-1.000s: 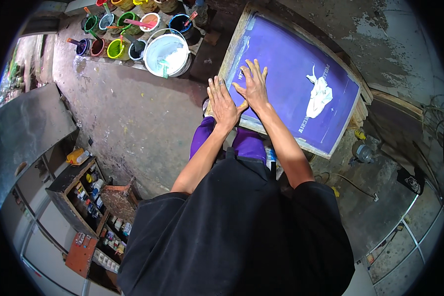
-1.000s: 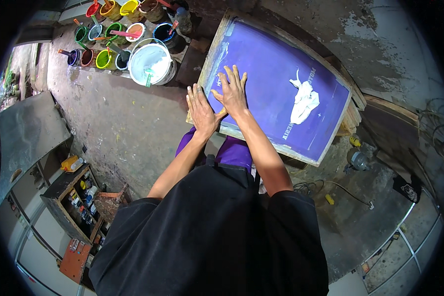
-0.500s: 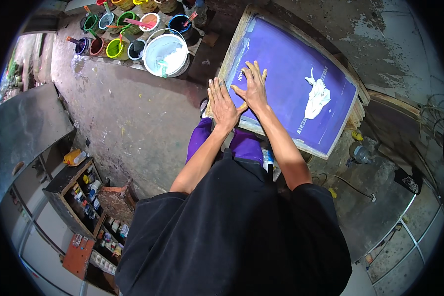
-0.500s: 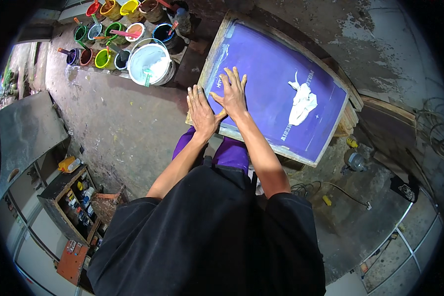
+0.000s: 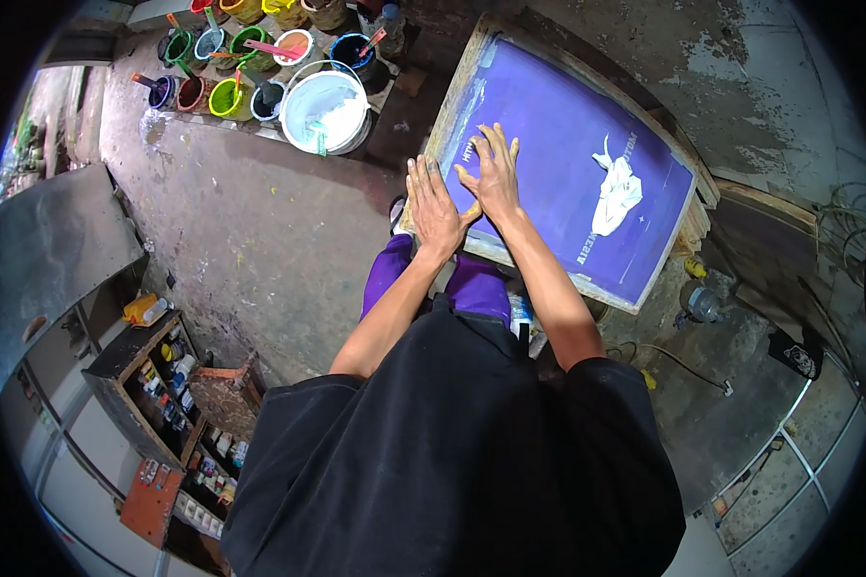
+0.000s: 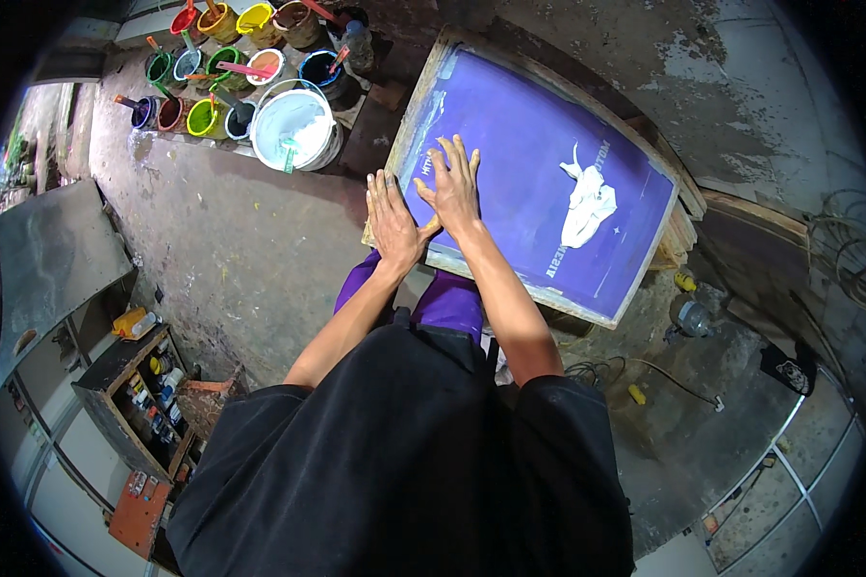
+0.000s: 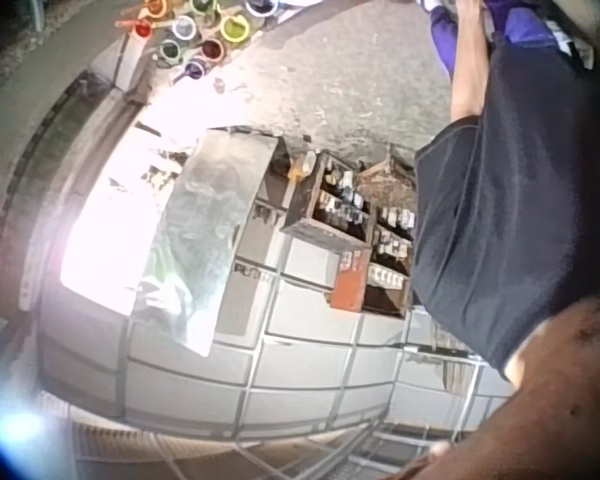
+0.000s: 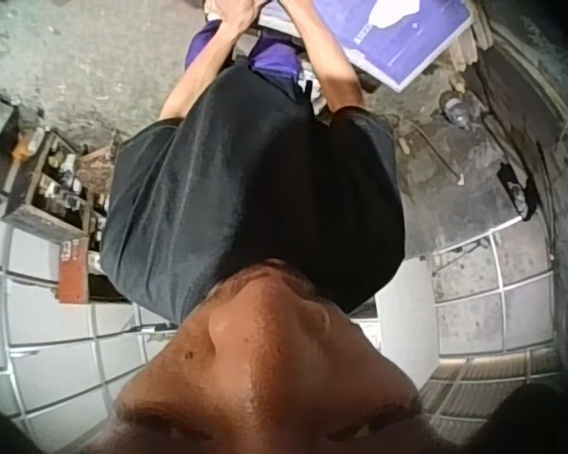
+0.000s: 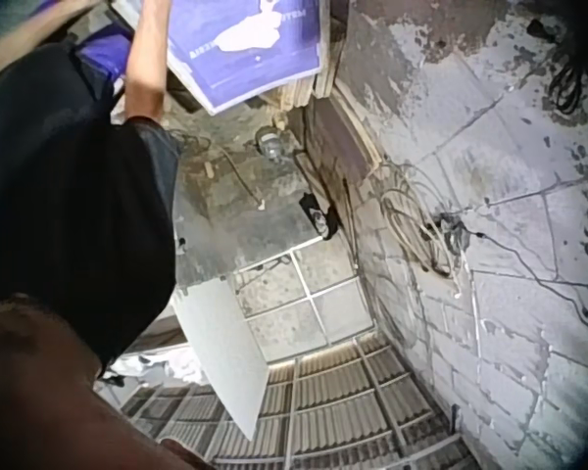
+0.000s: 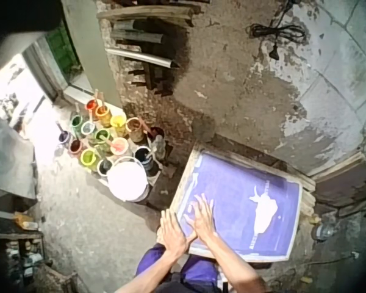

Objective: Applying and wiping ink onto a screen printing frame in a workshop setting.

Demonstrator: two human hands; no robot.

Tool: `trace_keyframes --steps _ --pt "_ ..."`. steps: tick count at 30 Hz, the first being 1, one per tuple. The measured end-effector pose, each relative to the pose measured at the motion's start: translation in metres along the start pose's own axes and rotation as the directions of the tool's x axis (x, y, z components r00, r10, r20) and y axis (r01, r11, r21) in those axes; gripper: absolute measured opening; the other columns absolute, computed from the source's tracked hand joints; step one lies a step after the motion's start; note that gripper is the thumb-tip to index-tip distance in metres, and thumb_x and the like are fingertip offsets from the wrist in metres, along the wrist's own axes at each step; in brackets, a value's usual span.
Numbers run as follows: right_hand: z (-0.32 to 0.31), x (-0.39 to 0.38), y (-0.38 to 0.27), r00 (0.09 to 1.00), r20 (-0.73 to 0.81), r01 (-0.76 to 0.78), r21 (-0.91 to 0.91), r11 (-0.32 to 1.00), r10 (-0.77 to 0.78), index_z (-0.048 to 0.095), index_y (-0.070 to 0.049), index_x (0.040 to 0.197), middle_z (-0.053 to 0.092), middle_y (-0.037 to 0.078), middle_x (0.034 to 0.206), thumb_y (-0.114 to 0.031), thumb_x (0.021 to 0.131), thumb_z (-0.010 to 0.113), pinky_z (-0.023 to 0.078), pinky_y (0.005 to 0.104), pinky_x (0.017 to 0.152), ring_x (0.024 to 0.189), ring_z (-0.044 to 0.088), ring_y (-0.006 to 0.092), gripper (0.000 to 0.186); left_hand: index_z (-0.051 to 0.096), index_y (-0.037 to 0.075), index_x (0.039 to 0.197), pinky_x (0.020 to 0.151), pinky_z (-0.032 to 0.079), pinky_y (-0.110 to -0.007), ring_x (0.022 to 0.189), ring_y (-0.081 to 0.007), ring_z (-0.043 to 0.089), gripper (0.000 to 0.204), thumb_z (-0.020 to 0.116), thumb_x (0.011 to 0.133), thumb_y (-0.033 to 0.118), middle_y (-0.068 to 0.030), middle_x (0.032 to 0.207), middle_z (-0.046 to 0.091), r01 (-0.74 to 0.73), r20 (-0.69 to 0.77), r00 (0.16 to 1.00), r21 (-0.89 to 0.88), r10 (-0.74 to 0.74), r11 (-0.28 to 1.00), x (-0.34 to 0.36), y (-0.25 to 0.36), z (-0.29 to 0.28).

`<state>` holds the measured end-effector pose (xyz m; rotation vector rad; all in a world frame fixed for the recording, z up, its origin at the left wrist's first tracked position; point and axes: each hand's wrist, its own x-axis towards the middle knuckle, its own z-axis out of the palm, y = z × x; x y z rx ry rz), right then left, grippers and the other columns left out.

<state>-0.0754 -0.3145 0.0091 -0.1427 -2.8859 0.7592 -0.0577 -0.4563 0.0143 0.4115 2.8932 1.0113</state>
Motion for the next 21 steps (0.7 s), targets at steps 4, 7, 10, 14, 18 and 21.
trace_keyframes --steps 4,7,10,14,18,21 --pt "-0.006 0.002 0.004 1.0 -0.005 -0.011 0.038 0.999 0.011 0.057 -0.002 0.132 0.048 0.02 0.148 -0.025 0.078 0.086 0.022 0.0689 0.119 0.148 0.035 0.0434 0.065 0.031 -0.014 0.151 0.126 0.021 -0.053 0.153 -0.0466 0.024 0.117 0.09 0.069 0.044 -0.0314 0.162 0.029 -0.001 -0.007 1.0 0.026 0.001 1.0 0.002 0.004 0.0" --pt "-0.012 0.001 0.003 0.999 0.022 -0.028 0.139 0.99 0.025 0.054 0.0 0.134 0.048 0.02 0.147 -0.026 0.077 0.088 0.023 0.0677 0.12 0.148 0.036 0.0427 0.071 0.031 -0.014 0.151 0.126 0.021 -0.054 0.153 -0.0468 0.025 0.116 0.09 0.069 0.043 -0.0317 0.161 0.03 0.007 0.011 1.0 0.024 -0.007 1.0 0.001 0.003 -0.003" --pt "-0.01 0.001 0.001 0.999 0.016 -0.029 0.093 0.995 0.028 0.052 0.001 0.135 0.048 0.021 0.148 -0.027 0.076 0.089 0.023 0.0676 0.12 0.147 0.037 0.0429 0.075 0.028 -0.013 0.153 0.127 0.02 -0.053 0.154 -0.0462 0.022 0.118 0.09 0.069 0.042 -0.0314 0.162 0.028 0.007 0.029 1.0 0.018 -0.008 1.0 0.0 0.002 -0.001" --pt "-0.006 0.002 -0.001 1.0 -0.01 -0.028 0.048 0.998 0.029 0.052 0.0 0.136 0.047 0.021 0.148 -0.026 0.076 0.089 0.023 0.0676 0.119 0.147 0.037 0.0434 0.075 0.023 -0.011 0.157 0.128 0.018 -0.051 0.156 -0.045 0.018 0.123 0.09 0.07 0.043 -0.0307 0.164 0.024 0.006 0.04 0.999 0.012 -0.007 1.0 0.0 0.001 0.0" --pt "-0.005 0.003 -0.002 1.0 -0.01 -0.025 0.023 0.999 0.025 0.053 -0.002 0.136 0.047 0.022 0.148 -0.025 0.076 0.088 0.024 0.0678 0.119 0.147 0.037 0.0443 0.073 0.024 -0.011 0.156 0.127 0.019 -0.052 0.155 -0.0459 0.02 0.122 0.09 0.069 0.043 -0.0313 0.164 0.025 0.004 0.027 1.0 0.003 -0.004 1.0 0.0 0.001 0.002" --pt "-0.006 0.002 -0.005 1.0 0.001 -0.02 0.002 1.0 0.02 0.055 -0.003 0.136 0.046 0.022 0.148 -0.025 0.077 0.088 0.024 0.0683 0.119 0.147 0.037 0.0447 0.071 0.026 -0.011 0.155 0.126 0.021 -0.052 0.154 -0.0467 0.022 0.121 0.09 0.069 0.044 -0.0317 0.163 0.026 0.009 0.011 1.0 -0.001 -0.009 1.0 -0.001 0.001 0.003"
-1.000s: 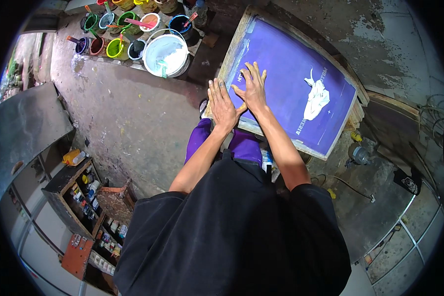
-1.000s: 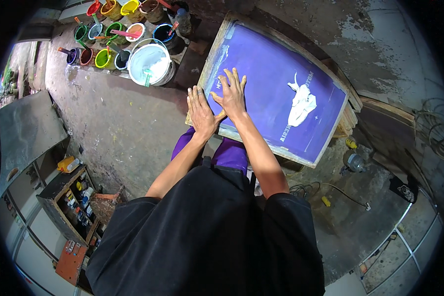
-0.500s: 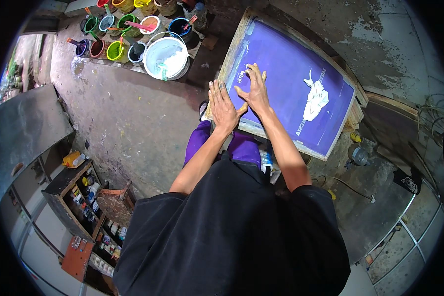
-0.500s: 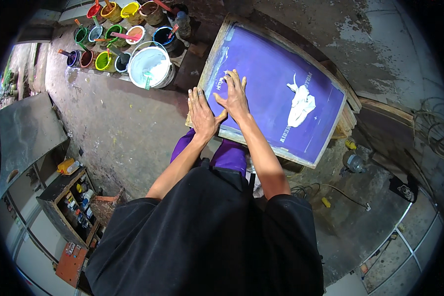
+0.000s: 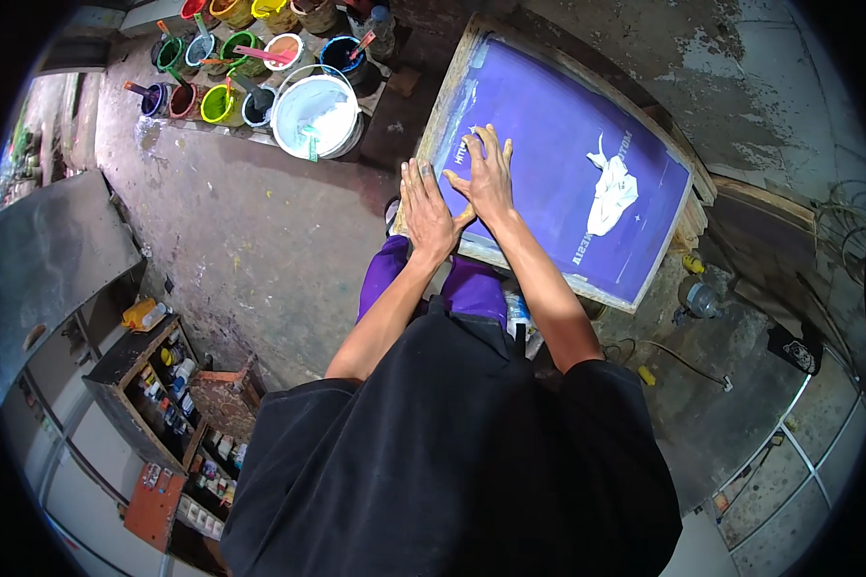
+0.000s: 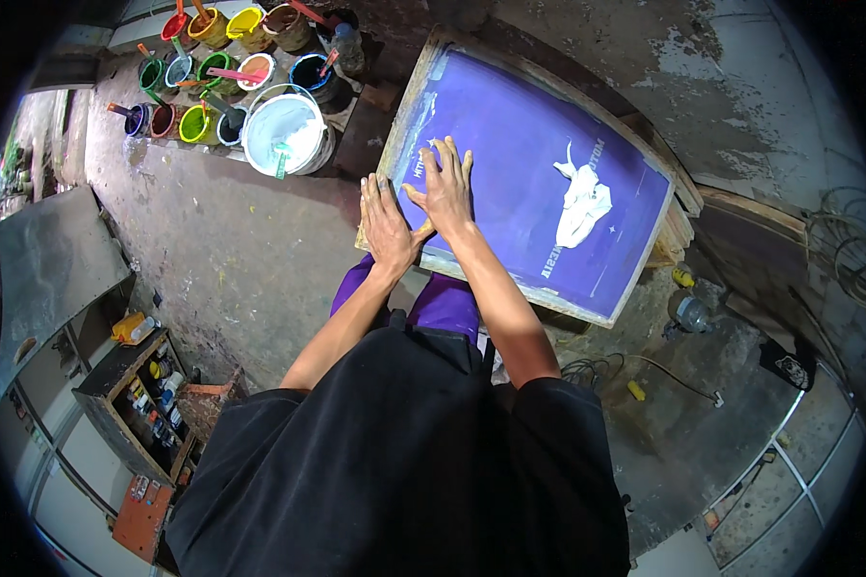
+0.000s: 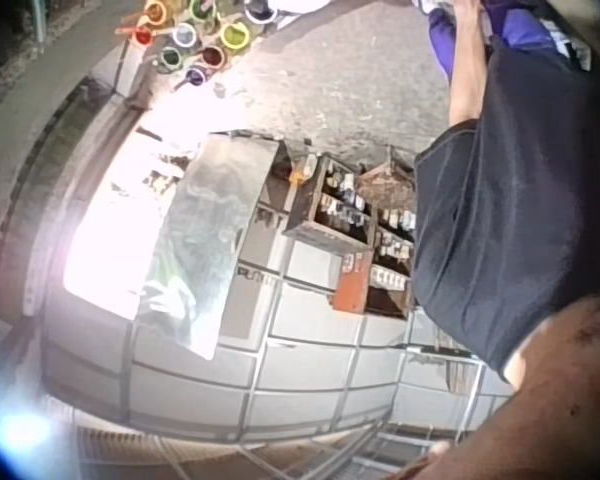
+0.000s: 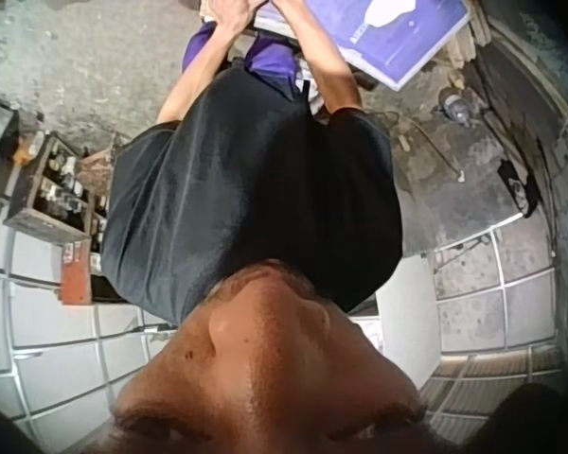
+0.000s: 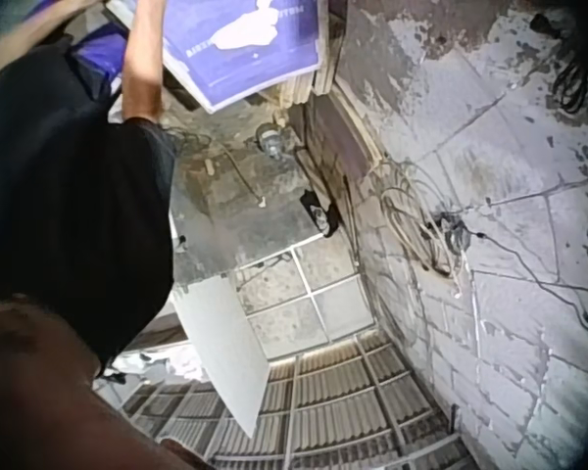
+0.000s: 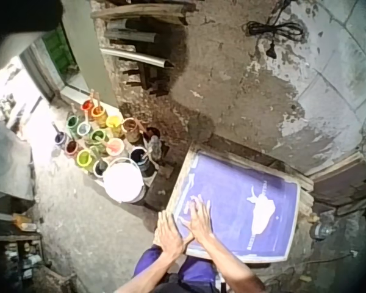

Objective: Applying and wiping ink onto a screen printing frame in a workshop setting.

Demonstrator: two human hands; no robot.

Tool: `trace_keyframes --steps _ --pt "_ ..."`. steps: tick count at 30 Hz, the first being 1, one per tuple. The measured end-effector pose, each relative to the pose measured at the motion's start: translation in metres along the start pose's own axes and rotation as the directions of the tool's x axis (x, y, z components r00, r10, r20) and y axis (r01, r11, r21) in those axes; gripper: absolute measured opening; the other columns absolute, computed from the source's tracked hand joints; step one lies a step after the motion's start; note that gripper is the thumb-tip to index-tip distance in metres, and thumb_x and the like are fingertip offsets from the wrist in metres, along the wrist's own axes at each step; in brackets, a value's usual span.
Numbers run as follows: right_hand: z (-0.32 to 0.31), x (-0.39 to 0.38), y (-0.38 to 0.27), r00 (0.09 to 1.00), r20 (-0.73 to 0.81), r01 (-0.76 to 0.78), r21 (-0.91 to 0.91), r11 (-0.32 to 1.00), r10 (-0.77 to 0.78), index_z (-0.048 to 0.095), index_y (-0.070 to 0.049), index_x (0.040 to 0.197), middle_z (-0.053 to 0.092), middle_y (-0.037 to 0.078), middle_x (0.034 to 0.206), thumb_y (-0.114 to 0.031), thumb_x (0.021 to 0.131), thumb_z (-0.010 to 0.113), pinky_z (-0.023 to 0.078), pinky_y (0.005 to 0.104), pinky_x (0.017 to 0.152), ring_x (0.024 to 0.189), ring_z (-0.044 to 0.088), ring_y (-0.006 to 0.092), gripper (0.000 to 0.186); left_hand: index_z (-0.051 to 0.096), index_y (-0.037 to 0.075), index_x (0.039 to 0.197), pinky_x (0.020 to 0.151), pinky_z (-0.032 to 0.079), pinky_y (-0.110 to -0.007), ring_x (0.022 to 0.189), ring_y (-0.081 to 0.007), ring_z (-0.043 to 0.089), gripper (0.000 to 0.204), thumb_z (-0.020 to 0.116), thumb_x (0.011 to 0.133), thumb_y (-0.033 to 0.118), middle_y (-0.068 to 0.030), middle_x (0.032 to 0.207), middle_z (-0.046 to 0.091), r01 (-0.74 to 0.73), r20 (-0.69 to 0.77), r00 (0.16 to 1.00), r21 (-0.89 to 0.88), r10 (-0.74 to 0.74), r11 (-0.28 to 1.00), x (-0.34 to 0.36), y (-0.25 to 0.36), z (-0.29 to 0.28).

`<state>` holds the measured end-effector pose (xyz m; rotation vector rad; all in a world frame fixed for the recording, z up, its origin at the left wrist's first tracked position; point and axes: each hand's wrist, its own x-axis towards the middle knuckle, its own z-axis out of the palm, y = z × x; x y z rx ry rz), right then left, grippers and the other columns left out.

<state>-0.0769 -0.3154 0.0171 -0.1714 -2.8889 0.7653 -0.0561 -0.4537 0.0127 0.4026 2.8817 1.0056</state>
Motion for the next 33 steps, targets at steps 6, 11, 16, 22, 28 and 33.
trace_keyframes --steps 6,11,16,22,28,33 --pt "0.004 0.001 0.003 1.0 -0.011 0.021 -0.072 0.997 -0.022 0.057 -0.006 0.134 0.044 0.023 0.149 -0.028 0.079 0.086 0.023 0.0708 0.118 0.148 0.035 0.0451 0.067 0.032 -0.011 0.152 0.124 0.026 -0.053 0.151 -0.0479 0.028 0.117 0.091 0.067 0.043 -0.0325 0.161 0.03 -0.04 -0.064 0.997 -0.013 0.039 0.999 0.001 0.001 0.001" --pt "-0.007 0.004 0.005 0.998 0.064 0.009 0.035 0.999 -0.011 0.058 -0.005 0.134 0.043 0.024 0.15 -0.03 0.08 0.085 0.023 0.072 0.117 0.149 0.033 0.0449 0.066 0.034 -0.01 0.152 0.123 0.027 -0.054 0.15 -0.0469 0.03 0.115 0.09 0.069 0.046 -0.0317 0.159 0.034 -0.017 -0.05 0.999 0.041 0.019 0.999 0.001 0.0 0.0" --pt "-0.006 0.004 0.003 0.999 0.048 -0.003 0.022 1.0 0.002 0.058 -0.006 0.134 0.043 0.025 0.15 -0.029 0.079 0.086 0.023 0.0727 0.117 0.149 0.031 0.0456 0.066 0.035 -0.01 0.151 0.122 0.027 -0.053 0.15 -0.0467 0.03 0.113 0.09 0.068 0.044 -0.032 0.159 0.034 -0.028 -0.061 0.998 0.03 0.03 0.999 0.001 0.001 0.001" --pt "-0.006 0.007 0.0 0.996 0.09 0.003 -0.002 1.0 -0.003 0.057 -0.006 0.135 0.041 0.026 0.151 -0.028 0.08 0.085 0.021 0.0731 0.117 0.15 0.03 0.0464 0.066 0.036 -0.01 0.15 0.122 0.028 -0.054 0.15 -0.047 0.031 0.111 0.09 0.069 0.044 -0.0327 0.158 0.035 -0.044 -0.072 0.996 0.027 0.045 0.999 0.001 -0.001 0.003" --pt "-0.006 0.006 -0.003 0.996 0.089 0.0 -0.023 1.0 0.002 0.057 -0.006 0.136 0.04 0.026 0.153 -0.027 0.08 0.085 0.021 0.0733 0.118 0.15 0.029 0.0465 0.066 0.037 -0.011 0.149 0.122 0.028 -0.054 0.149 -0.0476 0.032 0.11 0.09 0.069 0.045 -0.0328 0.158 0.035 -0.054 -0.077 0.995 0.033 0.057 0.998 0.0 -0.003 0.003" --pt "-0.005 0.006 -0.004 0.997 0.083 0.0 -0.039 0.999 0.004 0.058 -0.006 0.135 0.039 0.026 0.153 -0.027 0.081 0.084 0.021 0.0735 0.117 0.15 0.028 0.0465 0.063 0.036 -0.012 0.147 0.123 0.027 -0.055 0.15 -0.0498 0.029 0.112 0.093 0.067 0.04 -0.034 0.159 0.031 -0.056 -0.071 0.996 -0.004 0.055 0.998 0.001 -0.003 0.003"
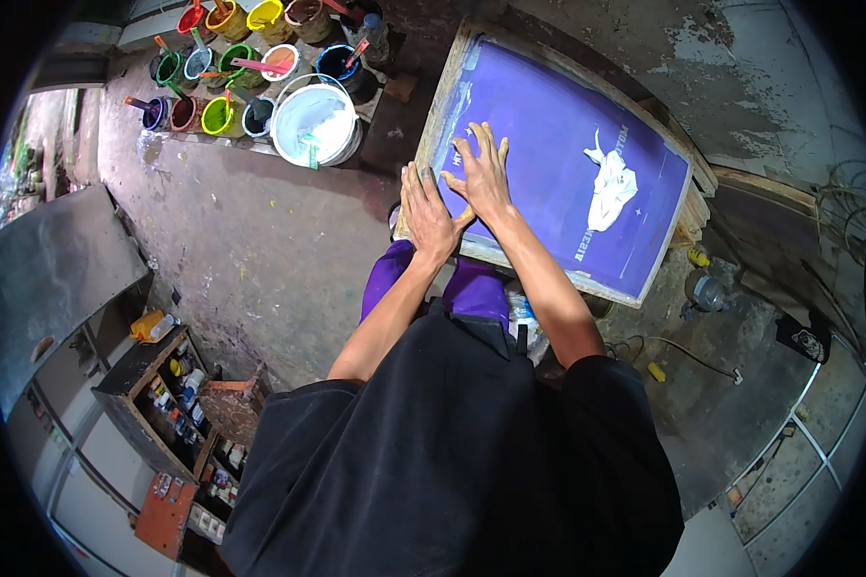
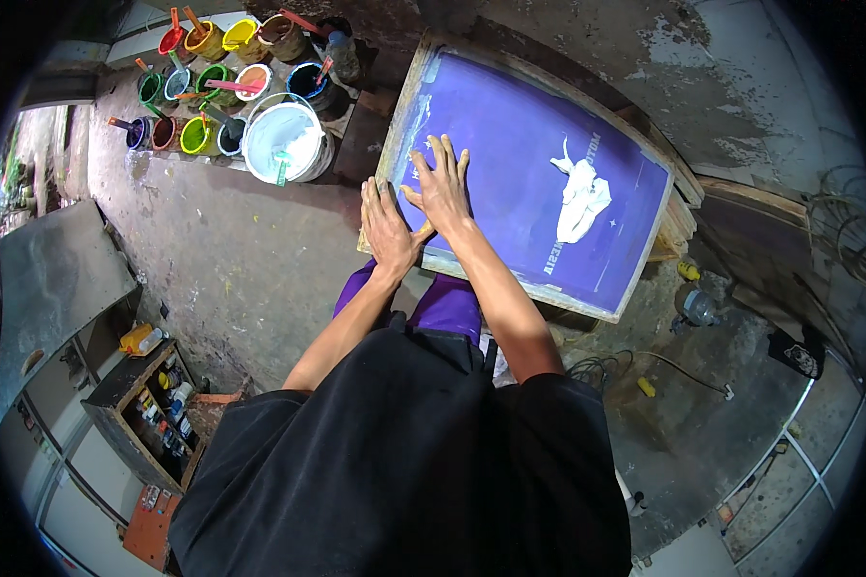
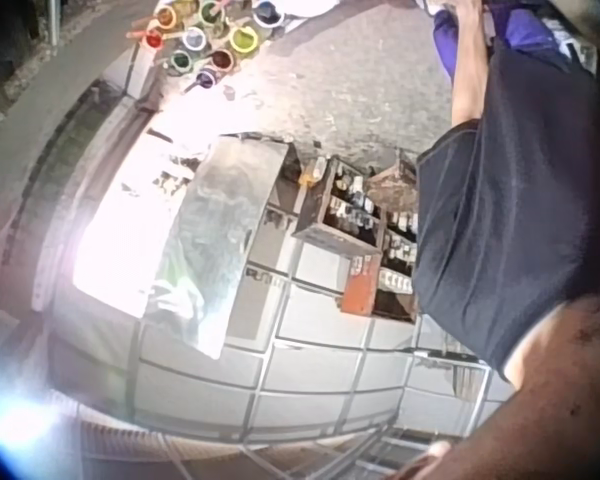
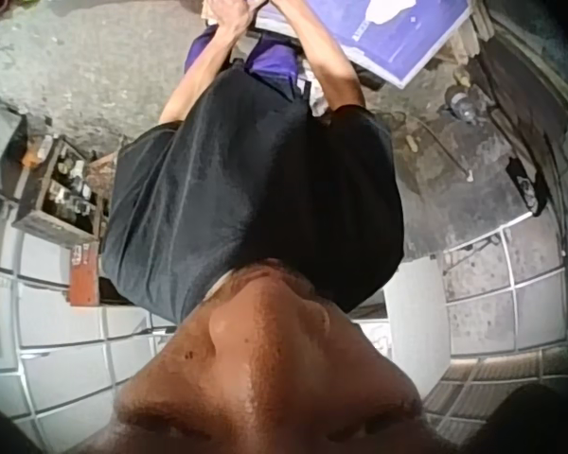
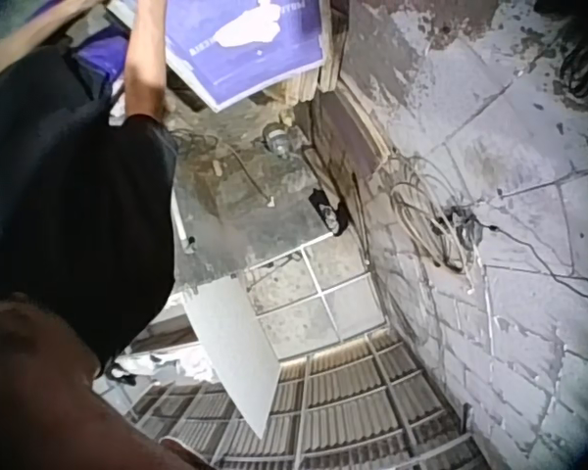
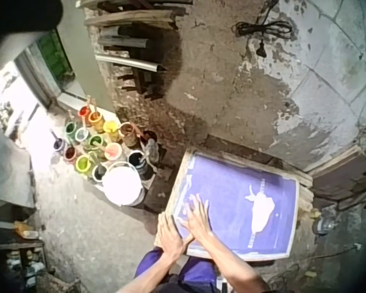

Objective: Applying and wiping ink onto a screen printing frame in a workshop setting.

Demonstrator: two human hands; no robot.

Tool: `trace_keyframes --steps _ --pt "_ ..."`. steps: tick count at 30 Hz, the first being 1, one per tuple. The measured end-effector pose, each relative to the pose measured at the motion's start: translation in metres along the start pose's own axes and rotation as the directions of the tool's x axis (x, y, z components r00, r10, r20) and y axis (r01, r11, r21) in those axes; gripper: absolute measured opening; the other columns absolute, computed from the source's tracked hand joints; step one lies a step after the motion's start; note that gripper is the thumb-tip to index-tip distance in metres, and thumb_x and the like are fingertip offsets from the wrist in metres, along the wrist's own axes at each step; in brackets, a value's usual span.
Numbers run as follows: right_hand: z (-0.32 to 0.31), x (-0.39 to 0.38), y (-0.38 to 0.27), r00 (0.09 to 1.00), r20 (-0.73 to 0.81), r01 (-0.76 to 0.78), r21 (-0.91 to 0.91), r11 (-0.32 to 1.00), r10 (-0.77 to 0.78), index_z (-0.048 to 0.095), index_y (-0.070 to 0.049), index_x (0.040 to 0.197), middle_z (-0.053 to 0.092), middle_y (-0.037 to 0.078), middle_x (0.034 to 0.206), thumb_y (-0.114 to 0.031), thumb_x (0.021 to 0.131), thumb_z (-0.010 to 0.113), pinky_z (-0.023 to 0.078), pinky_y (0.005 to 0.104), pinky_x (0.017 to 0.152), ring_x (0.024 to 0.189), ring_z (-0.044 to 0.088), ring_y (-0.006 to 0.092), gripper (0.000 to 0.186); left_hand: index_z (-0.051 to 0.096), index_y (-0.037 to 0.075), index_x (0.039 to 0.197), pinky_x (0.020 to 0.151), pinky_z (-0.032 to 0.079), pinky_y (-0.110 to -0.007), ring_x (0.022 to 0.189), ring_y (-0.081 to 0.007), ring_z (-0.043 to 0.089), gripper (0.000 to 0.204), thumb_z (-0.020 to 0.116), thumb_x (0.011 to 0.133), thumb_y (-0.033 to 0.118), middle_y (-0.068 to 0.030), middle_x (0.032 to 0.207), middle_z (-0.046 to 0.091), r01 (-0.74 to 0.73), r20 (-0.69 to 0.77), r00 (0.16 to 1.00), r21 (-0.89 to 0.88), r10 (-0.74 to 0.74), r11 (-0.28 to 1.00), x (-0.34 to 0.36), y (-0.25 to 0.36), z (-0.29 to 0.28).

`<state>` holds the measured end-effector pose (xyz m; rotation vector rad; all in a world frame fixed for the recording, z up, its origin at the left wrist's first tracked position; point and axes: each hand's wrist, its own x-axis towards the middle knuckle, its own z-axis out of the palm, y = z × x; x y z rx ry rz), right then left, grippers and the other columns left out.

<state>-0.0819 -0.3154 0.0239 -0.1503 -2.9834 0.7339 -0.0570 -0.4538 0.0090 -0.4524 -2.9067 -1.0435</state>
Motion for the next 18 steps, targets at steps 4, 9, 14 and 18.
trace_keyframes --steps 4,9,14,18 --pt "0.005 -0.001 -0.001 1.0 -0.022 0.008 -0.009 1.0 -0.009 0.059 -0.005 0.133 0.041 0.025 0.152 -0.027 0.083 0.082 0.021 0.073 0.117 0.149 0.03 0.0466 0.06 0.035 -0.012 0.148 0.123 0.027 -0.054 0.15 -0.0492 0.029 0.112 0.092 0.067 0.041 -0.0338 0.159 0.031 -0.004 -0.002 1.0 0.005 0.004 1.0 0.0 -0.001 -0.002" --pt "0.007 -0.001 0.014 0.997 -0.083 -0.001 0.054 0.999 0.005 0.061 -0.004 0.131 0.045 0.025 0.149 -0.025 0.083 0.081 0.023 0.0712 0.117 0.146 0.036 0.0464 0.056 0.033 -0.011 0.15 0.124 0.026 -0.053 0.151 -0.0476 0.028 0.115 0.093 0.067 0.04 -0.0332 0.16 0.031 0.009 0.011 1.0 0.021 -0.009 1.0 0.005 0.006 -0.004" --pt "-0.001 -0.013 0.006 0.994 -0.11 0.004 0.194 0.981 0.018 0.066 -0.005 0.122 0.047 0.023 0.147 -0.022 0.085 0.079 0.025 0.0687 0.118 0.143 0.041 0.0448 0.043 0.03 -0.01 0.153 0.125 0.024 -0.052 0.152 -0.0465 0.027 0.118 0.094 0.065 0.036 -0.0322 0.16 0.03 0.022 0.043 0.999 0.004 -0.022 1.0 0.002 0.006 -0.009" --pt "-0.001 -0.017 -0.008 0.996 -0.078 0.04 0.141 0.989 -0.029 0.07 -0.007 0.111 0.052 0.021 0.143 -0.019 0.087 0.077 0.027 0.0665 0.117 0.141 0.044 0.0426 0.028 0.031 -0.009 0.153 0.124 0.025 -0.053 0.152 -0.0468 0.028 0.115 0.093 0.067 0.036 -0.0316 0.161 0.03 0.015 0.062 0.998 0.024 -0.017 1.0 0.001 0.004 -0.011"
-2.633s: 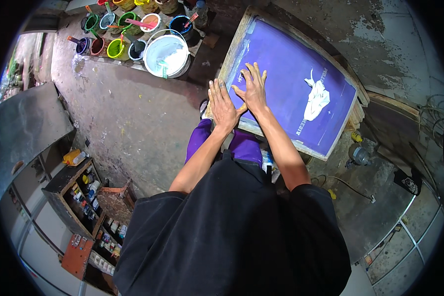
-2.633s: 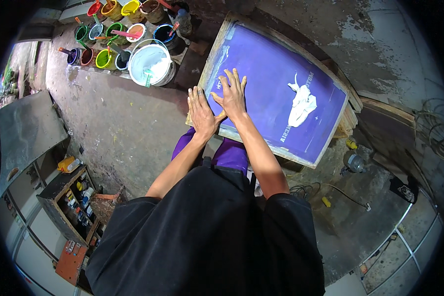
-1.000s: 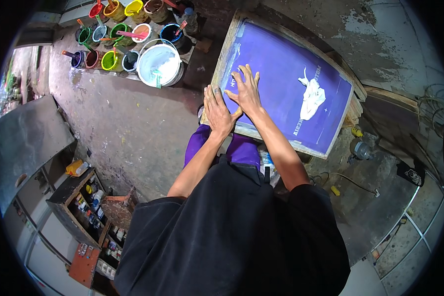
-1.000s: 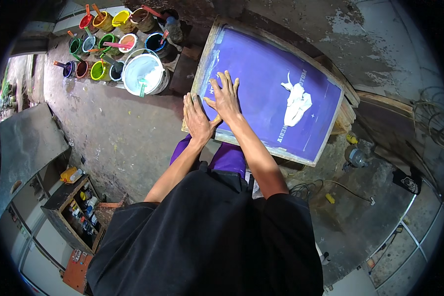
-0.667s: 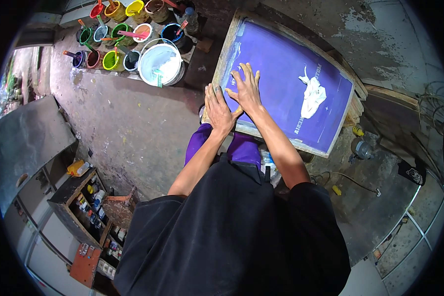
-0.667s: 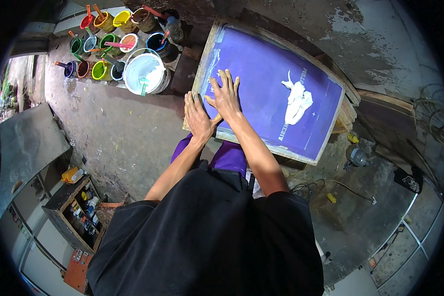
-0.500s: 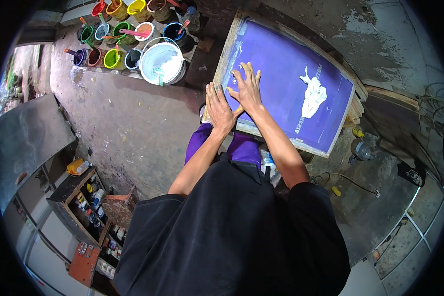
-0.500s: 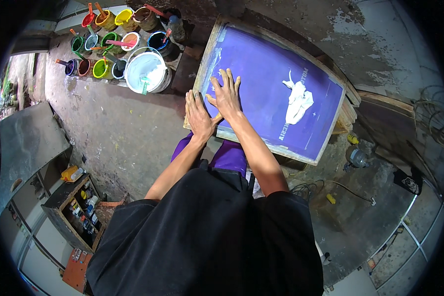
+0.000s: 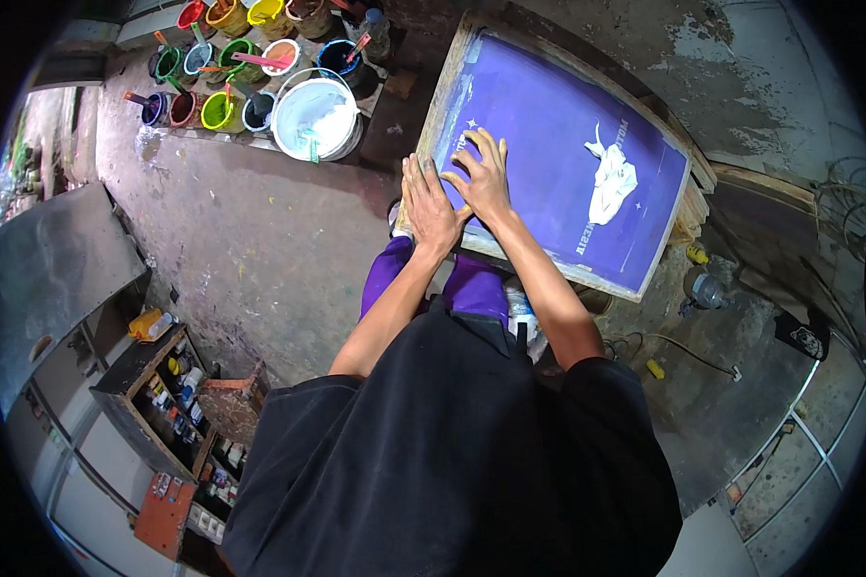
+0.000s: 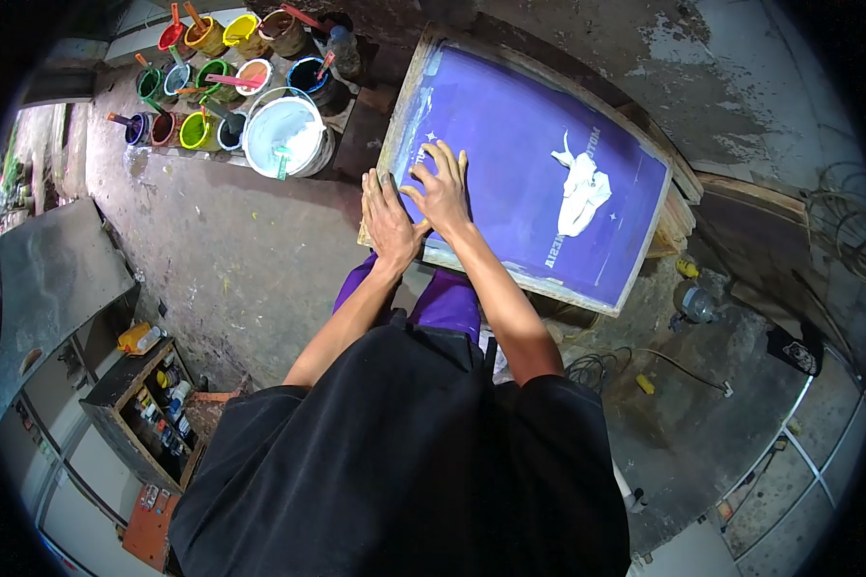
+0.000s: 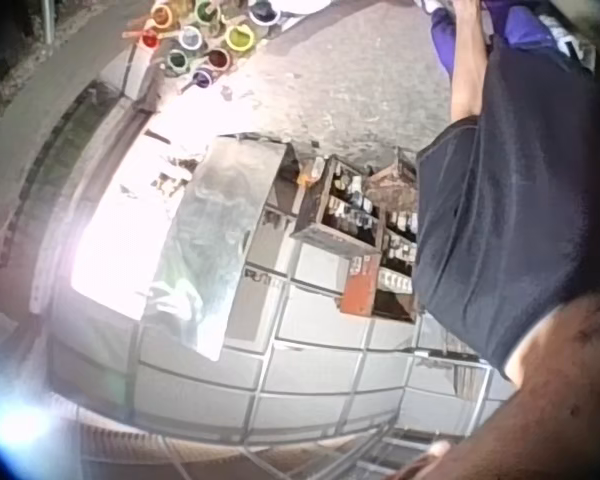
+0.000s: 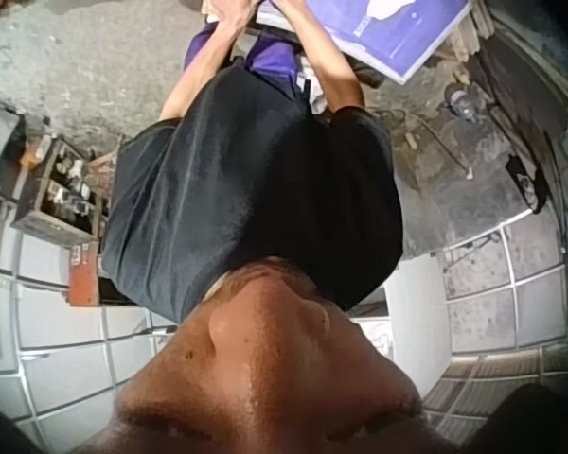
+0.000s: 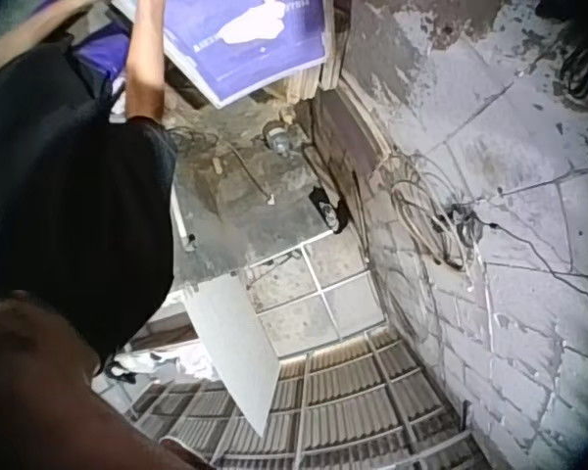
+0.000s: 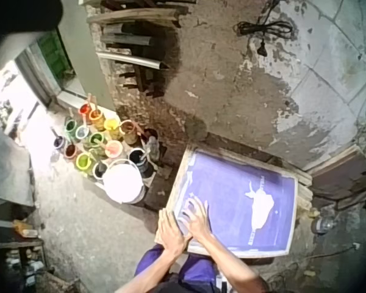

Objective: Applying and wiping ink onto a screen printing frame in a workshop setting.

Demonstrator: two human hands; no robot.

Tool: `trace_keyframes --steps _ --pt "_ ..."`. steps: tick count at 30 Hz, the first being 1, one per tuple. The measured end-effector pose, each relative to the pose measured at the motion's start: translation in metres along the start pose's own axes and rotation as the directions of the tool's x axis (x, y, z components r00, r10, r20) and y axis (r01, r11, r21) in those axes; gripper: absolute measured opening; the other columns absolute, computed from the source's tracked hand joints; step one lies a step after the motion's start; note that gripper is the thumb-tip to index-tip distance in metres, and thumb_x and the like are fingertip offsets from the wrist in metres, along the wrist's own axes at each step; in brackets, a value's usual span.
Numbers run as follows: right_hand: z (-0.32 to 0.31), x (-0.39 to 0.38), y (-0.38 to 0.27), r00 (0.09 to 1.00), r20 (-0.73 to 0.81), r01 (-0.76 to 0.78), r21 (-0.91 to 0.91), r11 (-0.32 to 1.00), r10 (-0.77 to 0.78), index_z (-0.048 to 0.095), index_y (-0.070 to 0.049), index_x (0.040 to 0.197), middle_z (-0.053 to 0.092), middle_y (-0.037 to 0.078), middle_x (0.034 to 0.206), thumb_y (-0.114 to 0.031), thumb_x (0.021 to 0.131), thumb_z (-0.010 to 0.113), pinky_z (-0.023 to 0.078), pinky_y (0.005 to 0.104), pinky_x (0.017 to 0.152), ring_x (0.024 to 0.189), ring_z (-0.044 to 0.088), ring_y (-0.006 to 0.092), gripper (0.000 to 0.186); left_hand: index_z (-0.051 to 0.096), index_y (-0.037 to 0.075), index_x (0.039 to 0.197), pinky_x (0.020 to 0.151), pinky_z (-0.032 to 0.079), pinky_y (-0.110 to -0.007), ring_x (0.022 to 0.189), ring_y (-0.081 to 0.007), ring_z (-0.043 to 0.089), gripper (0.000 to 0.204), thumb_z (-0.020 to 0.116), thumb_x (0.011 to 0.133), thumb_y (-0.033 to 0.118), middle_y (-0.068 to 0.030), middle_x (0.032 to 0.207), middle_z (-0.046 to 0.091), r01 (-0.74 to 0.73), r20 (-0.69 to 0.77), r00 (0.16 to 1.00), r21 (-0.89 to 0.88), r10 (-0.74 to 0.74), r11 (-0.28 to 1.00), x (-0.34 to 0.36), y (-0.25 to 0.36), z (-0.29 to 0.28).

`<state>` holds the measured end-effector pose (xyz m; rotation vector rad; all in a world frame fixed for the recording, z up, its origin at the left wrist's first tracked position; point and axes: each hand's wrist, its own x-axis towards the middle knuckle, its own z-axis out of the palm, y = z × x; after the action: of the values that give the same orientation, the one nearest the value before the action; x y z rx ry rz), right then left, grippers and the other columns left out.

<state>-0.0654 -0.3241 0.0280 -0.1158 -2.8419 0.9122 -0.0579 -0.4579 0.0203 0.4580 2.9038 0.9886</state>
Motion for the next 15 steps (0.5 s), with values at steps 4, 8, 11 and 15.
trace_keyframes --steps 4,8,11,15 --pt "0.011 0.0 0.007 0.996 -0.083 -0.02 -0.059 0.998 0.015 0.073 -0.007 0.102 0.057 0.017 0.138 -0.016 0.087 0.076 0.028 0.0654 0.116 0.138 0.047 0.0406 0.018 0.03 -0.009 0.153 0.124 0.025 -0.053 0.151 -0.0474 0.028 0.116 0.093 0.066 0.034 -0.032 0.16 0.03 -0.003 0.001 1.0 -0.035 0.003 0.999 0.002 0.003 0.0" --pt "0.014 0.002 0.012 0.993 -0.115 -0.012 -0.056 0.998 0.006 0.073 -0.007 0.1 0.059 0.016 0.136 -0.015 0.086 0.076 0.029 0.066 0.116 0.136 0.048 0.0396 0.017 0.029 -0.009 0.154 0.124 0.025 -0.053 0.151 -0.0477 0.028 0.117 0.093 0.064 0.032 -0.0322 0.16 0.03 -0.001 -0.018 1.0 -0.027 0.001 1.0 0.002 0.002 0.0" --pt "0.012 -0.001 0.01 0.993 -0.121 0.006 -0.023 1.0 -0.008 0.074 -0.007 0.098 0.06 0.015 0.135 -0.015 0.086 0.074 0.029 0.0658 0.115 0.136 0.049 0.0383 0.014 0.029 -0.009 0.153 0.124 0.024 -0.053 0.151 -0.0475 0.027 0.116 0.093 0.065 0.031 -0.0321 0.159 0.031 -0.004 -0.002 1.0 -0.019 0.004 1.0 0.0 0.002 -0.001" --pt "0.008 -0.005 -0.001 0.994 -0.092 0.056 -0.059 0.997 -0.061 0.075 -0.007 0.096 0.059 0.016 0.136 -0.014 0.086 0.072 0.028 0.0661 0.116 0.137 0.047 0.0384 0.013 0.03 -0.01 0.153 0.124 0.024 -0.053 0.152 -0.0475 0.027 0.111 0.091 0.068 0.028 -0.0324 0.159 0.03 -0.003 0.021 1.0 -0.02 0.004 1.0 0.002 0.004 -0.002"
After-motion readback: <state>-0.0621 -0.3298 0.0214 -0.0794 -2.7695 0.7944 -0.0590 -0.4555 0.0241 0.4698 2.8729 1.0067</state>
